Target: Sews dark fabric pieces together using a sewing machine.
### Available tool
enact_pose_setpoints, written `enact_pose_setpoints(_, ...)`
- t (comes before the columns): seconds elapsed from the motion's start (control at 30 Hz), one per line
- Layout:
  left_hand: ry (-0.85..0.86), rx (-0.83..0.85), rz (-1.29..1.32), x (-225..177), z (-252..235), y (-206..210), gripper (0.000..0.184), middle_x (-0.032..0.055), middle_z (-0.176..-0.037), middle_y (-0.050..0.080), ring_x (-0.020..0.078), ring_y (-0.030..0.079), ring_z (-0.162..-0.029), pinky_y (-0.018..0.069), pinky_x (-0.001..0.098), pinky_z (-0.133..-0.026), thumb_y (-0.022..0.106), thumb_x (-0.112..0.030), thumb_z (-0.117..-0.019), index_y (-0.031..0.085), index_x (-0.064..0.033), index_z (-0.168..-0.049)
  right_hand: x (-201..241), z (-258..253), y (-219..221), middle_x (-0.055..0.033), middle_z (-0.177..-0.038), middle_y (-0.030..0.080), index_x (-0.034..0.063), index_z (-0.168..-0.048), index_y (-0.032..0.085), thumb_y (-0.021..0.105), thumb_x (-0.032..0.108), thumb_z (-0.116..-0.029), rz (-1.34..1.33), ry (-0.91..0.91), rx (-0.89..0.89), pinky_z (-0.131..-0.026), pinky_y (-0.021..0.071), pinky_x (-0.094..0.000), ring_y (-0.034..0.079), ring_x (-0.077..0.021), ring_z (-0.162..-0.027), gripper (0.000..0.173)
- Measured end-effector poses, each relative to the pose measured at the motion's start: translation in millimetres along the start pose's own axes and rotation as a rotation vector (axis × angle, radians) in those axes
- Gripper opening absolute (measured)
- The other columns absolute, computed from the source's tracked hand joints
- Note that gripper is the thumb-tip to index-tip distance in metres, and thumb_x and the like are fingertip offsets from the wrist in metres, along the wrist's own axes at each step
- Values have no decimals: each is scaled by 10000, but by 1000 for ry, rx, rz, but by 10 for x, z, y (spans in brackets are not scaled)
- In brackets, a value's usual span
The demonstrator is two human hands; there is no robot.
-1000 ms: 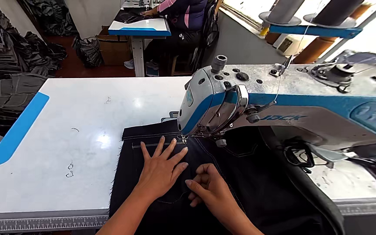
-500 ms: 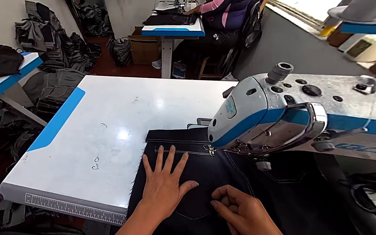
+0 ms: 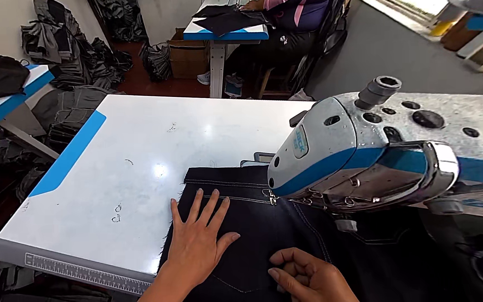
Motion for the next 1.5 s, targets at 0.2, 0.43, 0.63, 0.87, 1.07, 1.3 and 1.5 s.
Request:
enact_pose_setpoints(0.2,17,29,-21,-166,-85,-172,576,79,-1559,500,382,369,-1495,126,850,-1074,391,-503,-1050,590,-139,-1449,29,-6,28,14,-650,635,38,-1100,689,706,137,-920,179,-55,-61,-411,492,-203,562,-42,-435,206)
enact_pose_setpoints(0.43,304,31,233,-673,-270,87,491,36,-1557,507,253,371,-1510,243,641,-1207,419,-409,-1079,569,-143,-1464,71,31,-34,-24,-629,610,81,-1031,726,719,382,-900,632,-317,-203,-469,470,-370,574,-183,-495,328)
enact_pose_setpoints(0.63,389,-11,192,-668,-209,75,531,74,-1548,509,329,349,-1514,188,766,-1151,411,-498,-1055,587,-189,-1449,117,-256,-222,-86,-1394,625,107,-1291,660,539,656,-945,790,-706,-271,-1020,535,-386,601,-232,-1289,661)
enact_pose_setpoints(0.87,529,-202,156,-861,322,-96,421,66,-1182,732,257,668,-1179,449,531,-1085,519,-381,-1040,702,-72,-1258,45,-146,-153,-79,-1304,707,76,-1216,718,435,-42,-969,903,-907,-264,-1060,524,-363,647,-244,-1264,394)
enact_pose_setpoints(1.07,443,-145,81,-1000,585,-229,278,81,-1085,744,261,693,-1076,534,353,-983,523,-36,-990,729,-45,-1177,-4,336,32,-113,-1282,711,36,-1170,693,455,-14,-1038,958,-987,-150,-1093,470,-318,644,-236,-1252,277)
enact_pose_setpoints(1.3,409,-321,-46,-1010,371,-212,208,57,-912,700,218,661,-799,547,292,-681,551,-124,-976,745,-59,-1014,68,-33,-119,-22,-1034,727,144,-987,699,482,68,-957,664,-929,-129,-896,543,-259,678,-166,-1013,231)
enact_pose_setpoints(1.5,332,-342,180,-824,266,-196,191,31,-802,670,186,652,-708,540,282,-587,579,-182,-996,741,-119,-918,119,-163,-104,-50,-1042,706,135,-1019,709,512,72,-950,747,-938,-156,-832,568,-248,683,-178,-976,218)
Point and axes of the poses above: each hand's wrist, its own z-axis away from the middle knuckle, its own y-axis out of the palm, x = y × z, the point moved 6 cm from there along -z, towards the middle knuckle
